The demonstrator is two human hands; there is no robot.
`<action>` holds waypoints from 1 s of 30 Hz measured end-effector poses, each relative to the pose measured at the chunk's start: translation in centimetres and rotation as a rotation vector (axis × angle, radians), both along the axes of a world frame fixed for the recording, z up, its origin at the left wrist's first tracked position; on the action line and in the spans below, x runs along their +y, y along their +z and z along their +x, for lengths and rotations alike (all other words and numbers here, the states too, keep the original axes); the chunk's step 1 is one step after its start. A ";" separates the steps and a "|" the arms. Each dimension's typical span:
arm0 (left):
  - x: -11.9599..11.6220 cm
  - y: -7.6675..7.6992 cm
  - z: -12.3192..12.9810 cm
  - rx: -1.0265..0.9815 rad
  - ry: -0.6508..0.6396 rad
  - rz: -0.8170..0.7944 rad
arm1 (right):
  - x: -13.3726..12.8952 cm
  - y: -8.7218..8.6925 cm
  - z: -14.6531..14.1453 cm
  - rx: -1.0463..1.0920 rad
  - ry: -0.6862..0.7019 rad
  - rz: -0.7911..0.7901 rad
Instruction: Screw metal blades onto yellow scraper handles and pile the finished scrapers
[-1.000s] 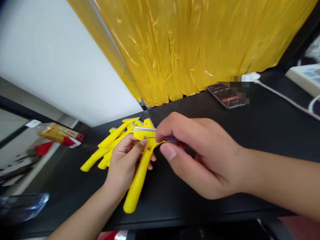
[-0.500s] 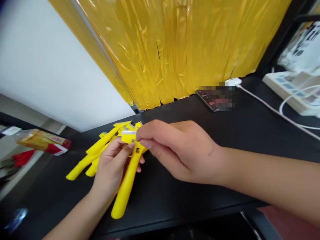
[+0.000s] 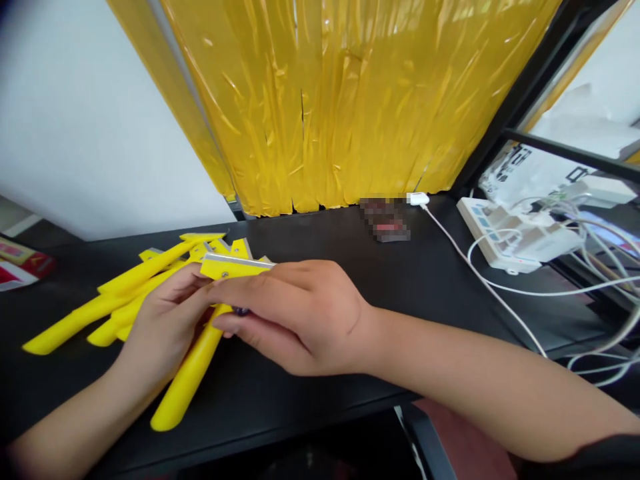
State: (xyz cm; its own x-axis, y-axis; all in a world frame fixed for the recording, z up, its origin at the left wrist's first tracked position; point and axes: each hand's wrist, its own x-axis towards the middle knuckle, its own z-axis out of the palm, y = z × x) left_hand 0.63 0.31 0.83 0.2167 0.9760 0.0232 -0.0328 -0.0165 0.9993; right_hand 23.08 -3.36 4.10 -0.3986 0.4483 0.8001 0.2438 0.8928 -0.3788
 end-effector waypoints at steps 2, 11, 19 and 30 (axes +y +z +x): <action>0.0 -0.1 0.1 0.004 0.006 -0.003 | -0.2 0.3 0.1 0.003 -0.054 -0.023; -0.5 0.4 0.5 0.021 0.014 -0.039 | -0.2 0.4 0.4 0.327 0.144 -0.663; -0.4 0.3 0.2 0.038 0.021 -0.055 | -0.8 1.5 0.9 -0.244 -0.362 -0.074; -0.1 0.3 0.4 0.041 0.060 -0.026 | -1.3 1.4 0.2 -0.605 -0.664 0.134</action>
State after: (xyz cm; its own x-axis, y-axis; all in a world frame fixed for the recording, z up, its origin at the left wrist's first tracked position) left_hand 1.05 0.21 1.10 0.1579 0.9874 -0.0100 0.0083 0.0089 0.9999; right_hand 23.30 -4.64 5.51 -0.4605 0.6538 0.6005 0.8476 0.5249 0.0785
